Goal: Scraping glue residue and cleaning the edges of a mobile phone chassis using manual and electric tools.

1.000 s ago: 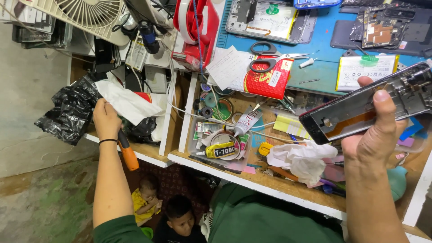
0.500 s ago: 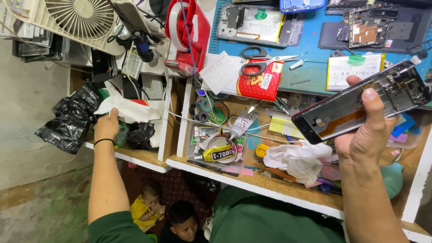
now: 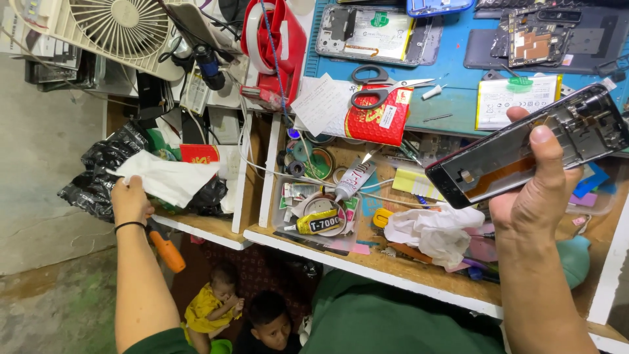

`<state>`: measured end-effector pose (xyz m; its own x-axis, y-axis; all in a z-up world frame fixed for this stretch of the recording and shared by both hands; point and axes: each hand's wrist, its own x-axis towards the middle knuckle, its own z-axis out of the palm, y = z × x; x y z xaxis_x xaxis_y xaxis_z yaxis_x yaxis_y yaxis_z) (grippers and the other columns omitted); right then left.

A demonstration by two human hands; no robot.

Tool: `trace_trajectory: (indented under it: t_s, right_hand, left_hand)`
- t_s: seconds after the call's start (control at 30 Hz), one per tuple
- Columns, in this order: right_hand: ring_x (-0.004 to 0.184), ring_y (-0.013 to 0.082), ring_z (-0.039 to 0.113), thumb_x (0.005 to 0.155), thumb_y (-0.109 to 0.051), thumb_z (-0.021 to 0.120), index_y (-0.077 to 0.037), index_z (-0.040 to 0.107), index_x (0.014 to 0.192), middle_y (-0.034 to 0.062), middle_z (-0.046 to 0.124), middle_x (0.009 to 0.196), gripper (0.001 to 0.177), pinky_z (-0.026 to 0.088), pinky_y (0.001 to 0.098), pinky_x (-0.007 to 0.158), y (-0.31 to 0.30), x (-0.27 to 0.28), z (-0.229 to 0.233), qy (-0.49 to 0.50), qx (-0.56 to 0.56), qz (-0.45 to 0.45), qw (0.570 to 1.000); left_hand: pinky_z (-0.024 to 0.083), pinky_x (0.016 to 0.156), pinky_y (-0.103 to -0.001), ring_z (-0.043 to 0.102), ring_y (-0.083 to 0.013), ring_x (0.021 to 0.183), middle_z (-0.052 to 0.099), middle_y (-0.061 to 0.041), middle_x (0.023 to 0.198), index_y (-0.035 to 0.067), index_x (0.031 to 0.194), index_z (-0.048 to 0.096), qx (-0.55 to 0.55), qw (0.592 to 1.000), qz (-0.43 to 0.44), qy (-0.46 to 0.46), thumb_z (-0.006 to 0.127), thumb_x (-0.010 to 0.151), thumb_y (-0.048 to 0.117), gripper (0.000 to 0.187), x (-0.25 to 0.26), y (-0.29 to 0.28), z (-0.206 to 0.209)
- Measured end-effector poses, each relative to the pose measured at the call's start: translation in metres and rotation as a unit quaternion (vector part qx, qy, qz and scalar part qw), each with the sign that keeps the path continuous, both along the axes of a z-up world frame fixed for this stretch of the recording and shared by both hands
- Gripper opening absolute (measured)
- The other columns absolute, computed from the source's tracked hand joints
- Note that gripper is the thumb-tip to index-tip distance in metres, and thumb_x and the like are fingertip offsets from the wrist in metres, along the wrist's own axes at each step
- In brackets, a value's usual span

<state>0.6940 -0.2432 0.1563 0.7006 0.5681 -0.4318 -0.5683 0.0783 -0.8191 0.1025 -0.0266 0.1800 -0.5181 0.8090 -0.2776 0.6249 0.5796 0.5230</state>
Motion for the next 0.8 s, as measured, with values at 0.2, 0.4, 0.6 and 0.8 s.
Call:
trace_trajectory:
  t_s: [0.2,0.4,0.6,0.8]
  right_hand:
    - [0.086,0.0091,0.070,0.076,-0.041,0.080,-0.010,0.076,0.110,-0.0013,0.078,0.111,0.047,0.064,0.0255,0.076,0.002,0.000,-0.001,0.005,0.014,-0.009,1.000]
    - [0.086,0.0083,0.069,0.075,-0.043,0.079,-0.011,0.077,0.111,-0.0035,0.077,0.109,0.048,0.063,0.0254,0.074,0.001,-0.002,0.000,0.006,0.006,0.006,1.000]
    - [0.088,0.0109,0.072,0.079,-0.036,0.080,-0.012,0.072,0.105,0.0025,0.080,0.114,0.036,0.065,0.0287,0.076,0.002,0.000,-0.003,-0.019,0.031,-0.014,0.999]
    - [0.090,0.0133,0.073,0.081,-0.035,0.079,-0.014,0.068,0.108,0.0046,0.080,0.115,0.036,0.066,0.0295,0.078,0.002,-0.002,-0.002,-0.019,0.029,-0.015,0.999]
  left_hand:
    - [0.052,0.064,-0.057,0.065,-0.0422,0.077,0.070,-0.026,0.091,-0.001,0.114,0.062,0.163,0.924,-0.180,0.295,0.078,0.101,0.008,0.023,-0.005,-0.013,-0.024]
    - [0.059,0.073,-0.039,0.073,-0.0242,0.074,0.079,-0.012,0.090,0.013,0.106,0.082,-0.027,0.905,-0.382,0.187,0.085,0.085,0.015,0.021,0.066,-0.039,-0.058]
    - [0.045,0.075,-0.033,0.059,-0.0227,0.075,0.067,-0.006,0.085,0.009,0.091,0.064,-0.218,0.860,-0.449,0.110,0.060,0.096,0.013,0.007,0.085,-0.034,-0.058]
    - [0.026,0.050,-0.032,0.027,-0.0151,0.053,0.032,0.002,0.058,0.033,0.168,-0.003,-0.412,0.831,-0.372,-0.041,0.053,0.084,-0.002,0.107,0.120,-0.049,0.017]
